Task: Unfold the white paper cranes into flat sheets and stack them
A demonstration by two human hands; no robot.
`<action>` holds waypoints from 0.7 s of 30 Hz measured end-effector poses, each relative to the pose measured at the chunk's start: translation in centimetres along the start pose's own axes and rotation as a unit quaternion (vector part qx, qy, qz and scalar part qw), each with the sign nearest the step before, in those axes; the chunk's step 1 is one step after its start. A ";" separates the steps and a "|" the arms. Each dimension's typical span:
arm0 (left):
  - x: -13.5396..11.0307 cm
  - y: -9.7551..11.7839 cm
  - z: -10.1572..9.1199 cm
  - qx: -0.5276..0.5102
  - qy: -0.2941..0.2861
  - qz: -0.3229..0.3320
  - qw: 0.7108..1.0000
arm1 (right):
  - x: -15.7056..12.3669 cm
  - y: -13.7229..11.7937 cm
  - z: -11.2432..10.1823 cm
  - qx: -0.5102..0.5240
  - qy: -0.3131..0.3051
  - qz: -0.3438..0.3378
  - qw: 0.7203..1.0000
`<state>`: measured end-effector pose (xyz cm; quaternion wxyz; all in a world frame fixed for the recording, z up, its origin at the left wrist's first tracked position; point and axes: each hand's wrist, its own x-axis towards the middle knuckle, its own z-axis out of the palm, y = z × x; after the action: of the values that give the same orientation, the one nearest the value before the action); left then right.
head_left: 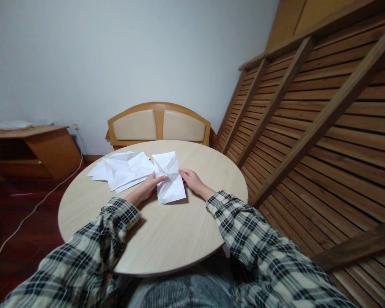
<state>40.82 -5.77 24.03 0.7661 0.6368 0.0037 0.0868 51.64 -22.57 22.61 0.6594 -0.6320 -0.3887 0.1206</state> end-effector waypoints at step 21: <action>0.1 0.4 -0.1 0.024 0.051 0.052 0.997 | -0.2 -1.1 0.1 -0.039 0.027 0.002 0.999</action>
<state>40.88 -5.64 24.40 0.7437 0.6492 0.0122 0.1589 51.08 -22.81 23.53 0.6440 -0.6615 -0.3737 0.0895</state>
